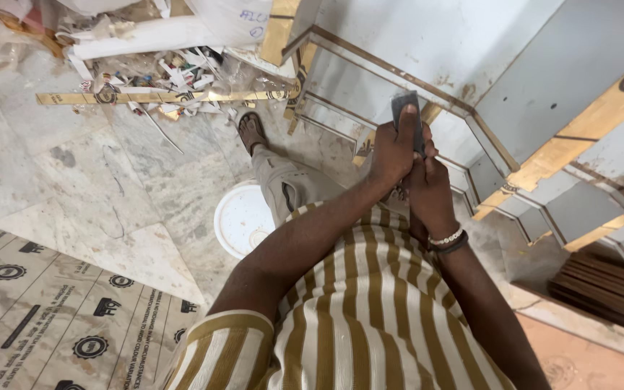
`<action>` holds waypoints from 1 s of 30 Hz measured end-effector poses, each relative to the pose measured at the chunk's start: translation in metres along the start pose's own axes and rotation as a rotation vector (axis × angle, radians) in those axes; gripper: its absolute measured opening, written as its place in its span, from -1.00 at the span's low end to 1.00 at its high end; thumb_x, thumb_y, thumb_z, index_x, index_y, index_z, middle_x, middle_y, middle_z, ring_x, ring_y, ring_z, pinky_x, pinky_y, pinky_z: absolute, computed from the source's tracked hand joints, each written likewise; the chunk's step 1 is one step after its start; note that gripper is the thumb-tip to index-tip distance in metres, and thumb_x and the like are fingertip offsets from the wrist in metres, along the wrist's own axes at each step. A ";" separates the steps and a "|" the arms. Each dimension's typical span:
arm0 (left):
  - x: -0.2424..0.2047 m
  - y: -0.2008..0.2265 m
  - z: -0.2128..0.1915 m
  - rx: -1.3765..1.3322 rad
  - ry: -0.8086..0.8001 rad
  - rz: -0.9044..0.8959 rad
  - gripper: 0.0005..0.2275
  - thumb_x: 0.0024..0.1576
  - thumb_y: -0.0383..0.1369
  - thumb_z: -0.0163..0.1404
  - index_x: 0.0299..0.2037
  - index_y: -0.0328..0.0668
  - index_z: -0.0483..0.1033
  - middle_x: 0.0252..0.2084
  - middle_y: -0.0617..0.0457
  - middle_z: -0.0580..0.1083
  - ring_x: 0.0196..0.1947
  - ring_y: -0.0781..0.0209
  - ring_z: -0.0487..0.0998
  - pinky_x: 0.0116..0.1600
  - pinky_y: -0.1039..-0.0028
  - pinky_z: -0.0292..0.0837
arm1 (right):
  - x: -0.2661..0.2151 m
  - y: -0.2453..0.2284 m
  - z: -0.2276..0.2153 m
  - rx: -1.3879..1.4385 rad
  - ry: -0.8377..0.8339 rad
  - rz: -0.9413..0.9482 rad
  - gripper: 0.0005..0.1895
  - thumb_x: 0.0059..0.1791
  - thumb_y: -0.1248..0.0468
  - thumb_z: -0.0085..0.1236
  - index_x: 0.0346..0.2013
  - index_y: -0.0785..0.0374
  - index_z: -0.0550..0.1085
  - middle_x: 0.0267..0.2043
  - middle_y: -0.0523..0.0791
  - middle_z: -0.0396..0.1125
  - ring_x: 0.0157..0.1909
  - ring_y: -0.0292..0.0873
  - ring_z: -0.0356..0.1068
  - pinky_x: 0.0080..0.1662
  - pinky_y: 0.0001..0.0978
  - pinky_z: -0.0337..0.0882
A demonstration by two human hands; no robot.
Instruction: The person uses a metal scraper to remove residue and adhesive from the edges of wooden shelves in a partially assembled cabinet. They repeatedly scrape the same areas and occasionally wipe the surface with their hand to clear debris.
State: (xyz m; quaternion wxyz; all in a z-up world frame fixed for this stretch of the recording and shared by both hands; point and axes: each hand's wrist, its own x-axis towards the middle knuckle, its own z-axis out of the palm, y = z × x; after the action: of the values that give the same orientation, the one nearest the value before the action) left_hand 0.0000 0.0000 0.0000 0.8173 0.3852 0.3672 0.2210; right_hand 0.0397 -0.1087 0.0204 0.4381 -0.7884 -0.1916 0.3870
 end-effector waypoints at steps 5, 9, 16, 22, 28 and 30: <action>-0.003 -0.013 0.002 -0.033 0.014 -0.005 -0.48 0.35 -0.06 -0.22 -0.46 -0.39 0.50 -0.60 -0.03 0.50 -0.60 0.24 0.56 -0.48 0.44 0.49 | -0.011 0.005 -0.001 0.067 0.006 -0.015 -0.69 0.21 0.24 -0.22 -0.33 0.34 0.37 -0.60 -0.14 0.26 -0.63 -0.29 0.24 -0.52 -0.41 0.26; -0.003 -0.014 0.004 -0.047 -0.023 -0.019 -0.48 0.36 -0.06 -0.23 -0.44 -0.39 0.49 -0.61 -0.04 0.49 -0.61 0.25 0.55 -0.49 0.46 0.45 | -0.008 0.005 -0.003 0.030 0.009 0.001 -0.68 0.21 0.23 -0.23 -0.35 0.33 0.35 -0.62 -0.14 0.24 -0.65 -0.29 0.22 -0.54 -0.40 0.25; 0.004 -0.009 0.005 -0.031 -0.034 0.005 -0.48 0.36 -0.05 -0.22 -0.44 -0.38 0.50 -0.61 -0.03 0.50 -0.61 0.25 0.55 -0.50 0.47 0.44 | -0.001 0.004 -0.002 -0.015 0.036 -0.041 -0.65 0.20 0.21 -0.23 -0.39 0.31 0.36 -0.62 -0.15 0.26 -0.63 -0.28 0.25 -0.53 -0.38 0.26; -0.011 -0.016 0.000 -0.048 -0.037 -0.014 -0.49 0.35 -0.04 -0.21 -0.44 -0.38 0.50 -0.60 -0.02 0.49 -0.58 0.25 0.55 -0.46 0.46 0.45 | -0.015 0.014 0.000 0.014 0.027 0.000 -0.64 0.21 0.21 -0.22 -0.39 0.32 0.36 -0.60 -0.14 0.26 -0.62 -0.27 0.24 -0.52 -0.37 0.25; -0.001 -0.019 -0.002 -0.041 -0.043 0.029 -0.47 0.35 -0.03 -0.22 -0.46 -0.38 0.49 -0.62 -0.02 0.48 -0.60 0.23 0.56 -0.48 0.45 0.46 | -0.008 0.012 0.003 0.048 0.021 -0.032 -0.65 0.23 0.19 -0.23 -0.36 0.31 0.35 -0.63 -0.14 0.23 -0.68 -0.27 0.21 -0.57 -0.37 0.21; 0.000 -0.015 0.000 -0.010 -0.040 0.030 -0.46 0.35 -0.02 -0.25 -0.47 -0.36 0.49 -0.63 -0.01 0.49 -0.60 0.24 0.57 -0.48 0.47 0.46 | -0.008 0.005 0.001 0.034 0.023 -0.043 -0.68 0.22 0.19 -0.23 -0.32 0.30 0.35 -0.63 -0.16 0.22 -0.68 -0.29 0.20 -0.57 -0.38 0.21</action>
State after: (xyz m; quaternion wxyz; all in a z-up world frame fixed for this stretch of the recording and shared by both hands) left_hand 0.0015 -0.0089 -0.0122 0.8230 0.3909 0.3438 0.2275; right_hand 0.0336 -0.1158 0.0192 0.4617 -0.7809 -0.1970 0.3718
